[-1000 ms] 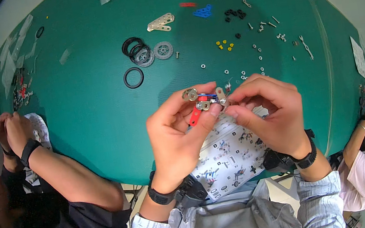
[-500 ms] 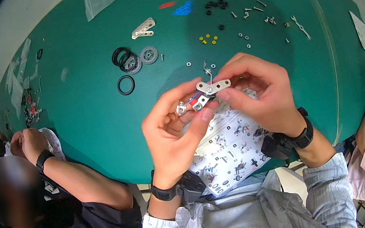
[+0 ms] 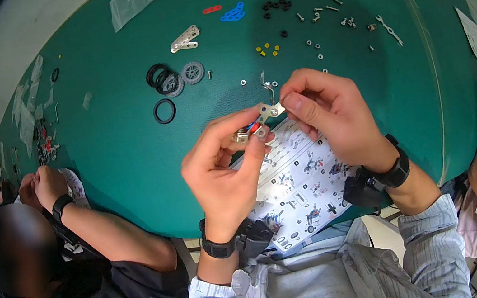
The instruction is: Assembling a toy motorcycle using metal components, screws, and wheels following a printed manual.
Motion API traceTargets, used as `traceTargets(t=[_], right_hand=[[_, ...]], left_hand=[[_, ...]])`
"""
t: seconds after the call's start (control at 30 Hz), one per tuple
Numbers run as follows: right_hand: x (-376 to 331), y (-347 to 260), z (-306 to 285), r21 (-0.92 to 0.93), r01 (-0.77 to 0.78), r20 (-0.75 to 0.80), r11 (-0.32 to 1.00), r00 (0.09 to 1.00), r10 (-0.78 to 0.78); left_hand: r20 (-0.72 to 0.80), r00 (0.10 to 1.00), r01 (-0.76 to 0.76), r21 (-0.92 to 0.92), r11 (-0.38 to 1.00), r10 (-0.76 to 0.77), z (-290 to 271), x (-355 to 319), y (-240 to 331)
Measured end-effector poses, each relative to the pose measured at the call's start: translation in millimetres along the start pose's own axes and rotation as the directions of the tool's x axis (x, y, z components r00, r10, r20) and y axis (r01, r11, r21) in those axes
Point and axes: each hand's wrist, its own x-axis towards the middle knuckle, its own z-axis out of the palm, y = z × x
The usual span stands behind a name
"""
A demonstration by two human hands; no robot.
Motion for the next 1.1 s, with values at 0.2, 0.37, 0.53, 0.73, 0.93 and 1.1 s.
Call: traceTargets(t=[0.2, 0.37, 0.53, 0.73, 0.93, 1.1], right_hand=[[0.6, -1.0, -1.3, 0.002, -0.023, 0.027, 1.0, 0.999, 0.023], [1.7, -6.7, -11.7, -0.204, 0.038, 0.072, 0.978, 0.997, -0.024], [1.9, -22.5, -17.8, -0.3, -0.049, 0.047, 0.953, 0.997, 0.066], [2.9, -20.0, -11.0, -0.156, -0.229, -0.123, 0.961, 0.97, 0.211], [-0.3, -4.5, 0.2, -0.411, 0.217, -0.186, 0.885, 0.931, -0.314], [-5.6, -3.8, 7.0, -0.603, 0.388, -0.057, 0.697, 0.851, -0.522]], left_hand=[[0.084, 0.996, -0.02, 0.036, 0.999, 0.017, -3.1, -1.3, -1.6], [0.091, 0.993, 0.078, -0.013, 0.997, -0.077, -1.7, -0.9, 2.6], [0.222, 0.975, -0.022, 0.01, 1.0, 0.019, -5.2, 2.3, -1.0], [0.268, 0.963, 0.012, -0.014, 1.0, -0.008, -3.6, 2.6, 4.2], [0.208, 0.977, 0.04, 0.017, 0.999, -0.043, -3.5, -0.4, 0.6], [0.153, 0.986, 0.078, -0.055, 0.995, -0.069, -2.4, -0.9, 2.6]])
